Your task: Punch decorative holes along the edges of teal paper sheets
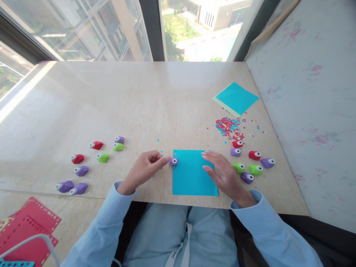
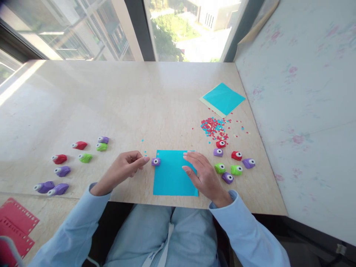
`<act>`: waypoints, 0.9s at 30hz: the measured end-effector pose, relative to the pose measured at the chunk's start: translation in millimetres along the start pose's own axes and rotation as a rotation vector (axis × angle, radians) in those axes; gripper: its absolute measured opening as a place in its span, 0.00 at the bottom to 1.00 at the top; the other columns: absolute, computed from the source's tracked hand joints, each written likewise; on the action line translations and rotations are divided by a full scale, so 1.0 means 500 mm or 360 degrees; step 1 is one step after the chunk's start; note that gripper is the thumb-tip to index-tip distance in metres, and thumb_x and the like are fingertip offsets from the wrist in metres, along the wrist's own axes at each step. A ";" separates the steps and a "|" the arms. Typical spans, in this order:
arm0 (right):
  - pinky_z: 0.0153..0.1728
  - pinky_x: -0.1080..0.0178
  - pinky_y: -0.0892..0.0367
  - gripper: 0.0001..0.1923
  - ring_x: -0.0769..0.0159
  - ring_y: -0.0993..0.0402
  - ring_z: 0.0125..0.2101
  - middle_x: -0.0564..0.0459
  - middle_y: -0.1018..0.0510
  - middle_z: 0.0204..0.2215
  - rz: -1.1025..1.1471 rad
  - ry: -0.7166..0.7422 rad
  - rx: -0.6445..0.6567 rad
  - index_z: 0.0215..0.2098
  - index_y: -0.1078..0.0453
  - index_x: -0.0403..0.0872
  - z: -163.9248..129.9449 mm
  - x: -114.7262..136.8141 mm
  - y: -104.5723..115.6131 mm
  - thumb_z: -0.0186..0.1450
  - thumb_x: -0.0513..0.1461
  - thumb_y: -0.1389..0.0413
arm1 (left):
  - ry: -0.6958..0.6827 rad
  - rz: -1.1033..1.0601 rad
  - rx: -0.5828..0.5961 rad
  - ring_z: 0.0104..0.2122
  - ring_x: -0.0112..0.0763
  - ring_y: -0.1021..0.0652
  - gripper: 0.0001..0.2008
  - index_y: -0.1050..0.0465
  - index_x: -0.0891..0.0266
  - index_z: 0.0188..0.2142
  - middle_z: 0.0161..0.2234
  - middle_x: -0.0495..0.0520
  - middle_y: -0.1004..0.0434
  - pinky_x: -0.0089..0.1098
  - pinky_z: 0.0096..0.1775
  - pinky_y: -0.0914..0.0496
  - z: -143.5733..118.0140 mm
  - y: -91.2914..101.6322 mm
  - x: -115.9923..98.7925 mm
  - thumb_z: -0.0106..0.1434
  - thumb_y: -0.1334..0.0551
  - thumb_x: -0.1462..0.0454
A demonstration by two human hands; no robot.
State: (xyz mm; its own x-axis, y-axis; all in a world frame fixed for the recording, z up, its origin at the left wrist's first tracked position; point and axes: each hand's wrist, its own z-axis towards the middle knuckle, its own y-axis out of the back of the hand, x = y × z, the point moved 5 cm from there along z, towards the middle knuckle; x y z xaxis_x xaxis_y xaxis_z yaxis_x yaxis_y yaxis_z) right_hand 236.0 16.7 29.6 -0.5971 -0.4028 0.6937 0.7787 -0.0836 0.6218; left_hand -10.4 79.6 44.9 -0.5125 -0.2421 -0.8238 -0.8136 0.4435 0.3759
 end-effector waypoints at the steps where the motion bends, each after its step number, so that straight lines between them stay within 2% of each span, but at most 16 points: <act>1: 0.55 0.47 0.32 0.16 0.56 0.29 0.53 0.46 0.23 0.51 0.0005 -0.0001 -0.0015 0.55 0.31 0.51 0.000 0.000 0.001 0.69 0.39 0.46 | 0.0068 -0.0073 0.0108 0.17 0.21 0.37 0.19 0.35 0.61 0.24 0.19 0.45 0.34 0.25 0.19 0.45 0.006 -0.002 -0.004 0.59 0.37 0.49; 3: 0.53 0.48 0.31 0.14 0.57 0.28 0.51 0.47 0.22 0.48 0.0018 -0.0012 -0.0043 0.52 0.29 0.51 -0.001 -0.001 0.002 0.69 0.39 0.46 | 0.0162 -0.0194 0.0256 0.15 0.20 0.37 0.18 0.34 0.61 0.26 0.20 0.45 0.32 0.24 0.17 0.47 0.017 -0.006 -0.010 0.57 0.36 0.49; 6: 0.50 0.50 0.29 0.11 0.57 0.26 0.48 0.48 0.21 0.45 0.0048 -0.0052 -0.0083 0.49 0.27 0.50 -0.001 -0.005 0.004 0.69 0.40 0.47 | 0.0238 -0.0213 0.0407 0.14 0.19 0.39 0.19 0.35 0.61 0.25 0.18 0.44 0.34 0.24 0.16 0.49 0.032 -0.015 -0.010 0.53 0.33 0.50; 12: 0.49 0.51 0.29 0.11 0.58 0.25 0.45 0.48 0.20 0.42 0.0068 -0.0098 -0.0113 0.46 0.27 0.50 -0.002 -0.010 0.006 0.70 0.42 0.49 | 0.0319 -0.0174 0.0580 0.15 0.20 0.35 0.20 0.36 0.61 0.21 0.18 0.46 0.32 0.24 0.17 0.43 0.051 -0.032 0.006 0.50 0.30 0.51; 19: 0.46 0.54 0.29 0.11 0.59 0.24 0.42 0.48 0.20 0.39 0.0124 -0.0111 -0.0154 0.42 0.27 0.49 -0.004 -0.014 0.007 0.70 0.43 0.49 | 0.0336 -0.0291 0.0520 0.15 0.19 0.34 0.19 0.36 0.62 0.22 0.19 0.46 0.31 0.23 0.17 0.42 0.056 -0.030 0.014 0.51 0.30 0.53; 24: 0.45 0.56 0.30 0.10 0.60 0.25 0.41 0.49 0.20 0.38 0.0142 -0.0131 -0.0170 0.41 0.27 0.49 -0.006 -0.017 0.007 0.70 0.43 0.49 | 0.0300 -0.0244 0.0497 0.15 0.19 0.34 0.21 0.38 0.61 0.20 0.16 0.45 0.33 0.23 0.17 0.41 0.055 -0.036 0.009 0.48 0.28 0.54; 27: 0.44 0.56 0.30 0.10 0.60 0.24 0.40 0.48 0.20 0.37 0.0143 -0.0128 -0.0195 0.40 0.27 0.48 -0.007 -0.018 0.007 0.70 0.42 0.49 | 0.0351 -0.0252 0.0455 0.15 0.18 0.34 0.22 0.39 0.62 0.20 0.16 0.44 0.35 0.22 0.17 0.43 0.057 -0.038 0.010 0.46 0.26 0.55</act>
State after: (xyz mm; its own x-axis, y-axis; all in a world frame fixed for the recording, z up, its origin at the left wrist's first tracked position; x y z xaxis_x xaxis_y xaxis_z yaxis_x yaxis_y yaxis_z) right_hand 244.7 16.7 24.0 -0.5338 -0.3397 0.7744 0.8443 -0.1631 0.5104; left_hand 10.4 94.3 21.5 -0.4587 -0.4924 -0.7397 -0.7939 0.6009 0.0924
